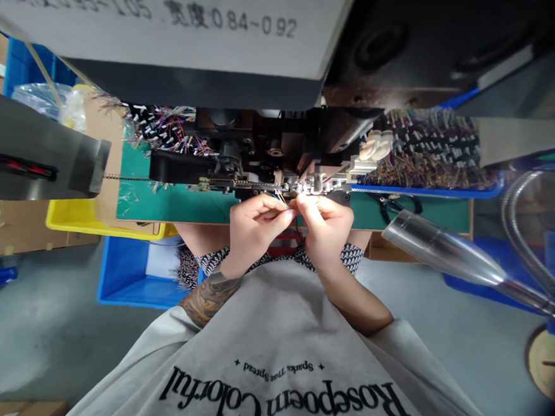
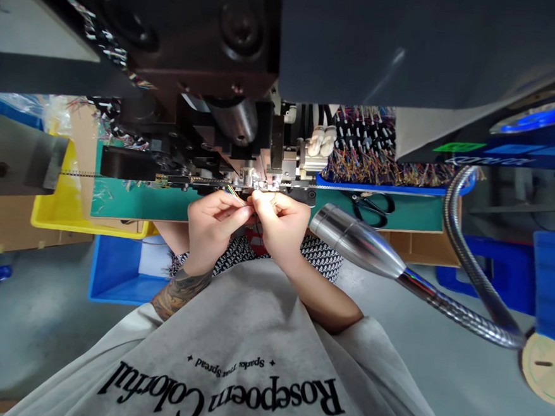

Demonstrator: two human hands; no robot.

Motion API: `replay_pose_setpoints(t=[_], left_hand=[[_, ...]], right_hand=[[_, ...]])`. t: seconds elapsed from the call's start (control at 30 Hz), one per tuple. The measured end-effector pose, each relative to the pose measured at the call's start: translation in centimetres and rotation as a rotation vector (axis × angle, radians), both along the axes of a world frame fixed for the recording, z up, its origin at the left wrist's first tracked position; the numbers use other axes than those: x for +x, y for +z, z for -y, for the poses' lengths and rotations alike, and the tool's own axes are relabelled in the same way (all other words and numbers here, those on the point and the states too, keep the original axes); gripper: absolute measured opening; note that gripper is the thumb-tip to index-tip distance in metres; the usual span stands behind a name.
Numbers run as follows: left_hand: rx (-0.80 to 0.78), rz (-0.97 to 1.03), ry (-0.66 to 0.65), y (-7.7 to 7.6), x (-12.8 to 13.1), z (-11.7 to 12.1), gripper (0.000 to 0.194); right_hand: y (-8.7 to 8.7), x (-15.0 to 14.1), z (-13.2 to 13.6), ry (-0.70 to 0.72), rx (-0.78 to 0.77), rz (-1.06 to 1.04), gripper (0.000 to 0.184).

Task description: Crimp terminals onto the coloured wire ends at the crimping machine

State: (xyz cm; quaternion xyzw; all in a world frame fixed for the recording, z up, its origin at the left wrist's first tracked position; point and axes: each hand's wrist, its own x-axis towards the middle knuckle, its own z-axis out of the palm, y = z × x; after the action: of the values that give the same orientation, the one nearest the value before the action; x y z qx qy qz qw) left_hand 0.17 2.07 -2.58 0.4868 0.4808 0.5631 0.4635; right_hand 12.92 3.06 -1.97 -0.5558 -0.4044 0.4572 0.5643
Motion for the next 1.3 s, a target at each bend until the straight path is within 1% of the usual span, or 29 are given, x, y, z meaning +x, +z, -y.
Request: replay_pose_setpoints(t=[0.1, 0.27, 0.4, 0.53, 0.77, 0.93, 1.07, 1.13, 1.23, 1.3], left_hand=[[-0.014, -0.008, 0.009, 0.01, 0.00, 0.00, 0.020], [-0.019, 0.003, 0.011, 0.16, -0.04, 0.06, 0.014], [-0.026, 0.023, -0.008, 0.20, -0.04, 0.06, 0.012], [-0.042, 0.004, -0.001, 0.09, -0.04, 0.01, 0.016], [-0.053, -0.023, 0.030, 0.00, -0.18, -0.08, 0.018], [-0.034, -0.020, 0.039, -0.04, -0.23, -0.03, 0.017], [-0.068, -0.029, 0.050, 0.14, -0.20, -0.03, 0.018], [-0.084, -0.018, 0.046, 0.30, -0.15, -0.05, 0.017], [-0.111, -0.025, 0.032, 0.46, -0.02, -0.09, 0.016], [-0.125, -0.049, 0.026, 0.47, 0.09, -0.09, 0.017]], right_hand=[[-0.02, -0.03, 0.01, -0.011, -0.004, 0.015, 0.027], [-0.27, -0.05, 0.11, -0.045, 0.039, -0.018, 0.027], [-0.11, -0.11, 0.19, -0.088, 0.009, 0.031, 0.028], [0.17, -0.20, 0.15, -0.036, -0.015, 0.051, 0.032], [-0.02, -0.24, 0.03, -0.022, -0.014, 0.019, 0.033], [-0.27, -0.23, 0.05, -0.025, -0.013, -0.009, 0.030], [-0.34, -0.13, 0.04, -0.020, -0.030, -0.020, 0.024], [-0.28, -0.06, 0.17, 0.006, -0.018, -0.038, 0.020], [-0.08, 0.07, 0.57, 0.049, 0.008, 0.012, 0.016], [0.00, 0.20, 0.85, 0.053, 0.012, 0.069, 0.017]])
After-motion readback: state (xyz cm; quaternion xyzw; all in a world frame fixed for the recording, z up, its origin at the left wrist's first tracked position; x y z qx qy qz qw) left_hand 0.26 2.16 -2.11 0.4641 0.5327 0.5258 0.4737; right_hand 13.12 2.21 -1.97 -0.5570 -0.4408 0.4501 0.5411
